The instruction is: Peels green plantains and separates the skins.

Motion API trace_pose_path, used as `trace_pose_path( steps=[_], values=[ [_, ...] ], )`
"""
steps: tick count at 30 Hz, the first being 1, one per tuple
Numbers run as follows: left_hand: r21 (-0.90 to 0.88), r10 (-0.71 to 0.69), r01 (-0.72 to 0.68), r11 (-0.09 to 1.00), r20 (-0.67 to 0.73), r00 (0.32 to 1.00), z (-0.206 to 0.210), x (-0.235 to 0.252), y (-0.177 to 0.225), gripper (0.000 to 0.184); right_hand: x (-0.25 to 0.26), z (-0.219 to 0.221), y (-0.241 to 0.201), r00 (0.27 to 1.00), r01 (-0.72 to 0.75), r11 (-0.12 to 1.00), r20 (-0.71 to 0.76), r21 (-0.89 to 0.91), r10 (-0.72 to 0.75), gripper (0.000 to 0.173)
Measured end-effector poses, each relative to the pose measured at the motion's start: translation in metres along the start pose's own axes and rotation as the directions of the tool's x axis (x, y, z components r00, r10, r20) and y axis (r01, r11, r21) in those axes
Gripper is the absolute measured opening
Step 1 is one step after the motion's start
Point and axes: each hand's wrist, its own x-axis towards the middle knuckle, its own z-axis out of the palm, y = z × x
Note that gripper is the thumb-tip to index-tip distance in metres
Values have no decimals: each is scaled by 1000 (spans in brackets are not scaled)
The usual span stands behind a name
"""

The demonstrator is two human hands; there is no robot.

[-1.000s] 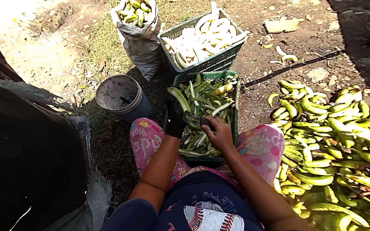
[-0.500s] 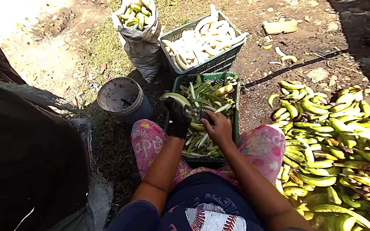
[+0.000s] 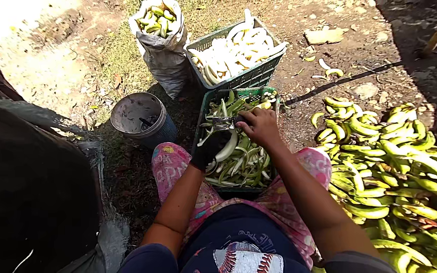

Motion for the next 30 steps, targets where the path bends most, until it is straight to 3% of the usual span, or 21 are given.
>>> trace_pose_path(
  steps=[3, 6, 7, 8, 10, 11, 12, 13, 15, 17, 18, 20, 24, 25, 27, 29, 30],
  values=[
    [-151, -101, 46, 987, -382, 919, 14, 6, -8, 40, -42, 29, -19, 995, -93, 990, -26, 109, 96, 62],
    [-133, -28, -51, 990, -534, 845, 25, 10, 2, 52, -74, 54, -34, 979, -158, 974, -102, 163, 175, 65],
    [-247, -28, -125, 961, -535, 844, 29, 10, 8, 48, -74, 53, -34, 974, -173, 969, -116, 176, 195, 67],
    [-467, -62, -201, 861, -488, 870, 32, 12, 14, 37, -68, 48, -32, 970, -192, 964, -111, 187, 214, 68],
    [-814, -14, -199, 547, -246, 969, 27, 14, 13, 39, -54, 32, -23, 965, -240, 950, -53, 202, 255, 70],
    [-874, 75, -163, 457, -144, 987, 22, 13, 6, 44, -49, 27, -18, 967, -243, 950, -33, 196, 254, 71],
    [-891, 128, -135, 434, -87, 988, 16, 14, 3, 46, -46, 24, -14, 972, -220, 959, -47, 181, 231, 72],
    [-872, 111, -123, 474, -80, 991, 10, 12, 5, 44, -45, 25, -13, 977, -179, 972, -90, 155, 194, 71],
    [-693, -15, -124, 710, -191, 982, 8, 7, 7, 36, -47, 31, -12, 973, -97, 993, -201, 69, 109, 70],
    [-301, -10, -94, 949, -329, 944, 12, 1, 5, 32, -44, 34, -11, 971, -91, 996, -222, 13, 92, 70],
    [-87, 32, -66, 994, -345, 938, 11, 0, 6, 34, -37, 33, -9, 972, -108, 994, -209, 7, 107, 69],
    [107, 81, -55, 993, -254, 964, 6, -5, 15, 41, -19, 20, -5, 977, -179, 983, -107, 48, 183, 65],
    [378, 313, -293, 878, 10, 950, 2, 7, 21, 45, 12, -15, -1, 895, -381, 921, 283, 80, 346, 58],
    [417, 321, -295, 860, 9, 947, 3, 10, 17, 49, 10, -16, -1, 879, -406, 909, 312, 96, 360, 57],
    [325, 161, -116, 939, -117, 980, 4, 4, 16, 56, -9, -3, -4, 908, -377, 909, 262, 177, 326, 54],
    [5, -26, 28, 1000, -263, 965, 6, -6, 7, 42, -40, 19, -13, 962, -249, 938, 176, 242, 211, 55],
    [-182, -96, 46, 982, -272, 958, 6, -10, 2, 36, -57, 32, -17, 983, -163, 957, 120, 241, 138, 58]
  ],
)
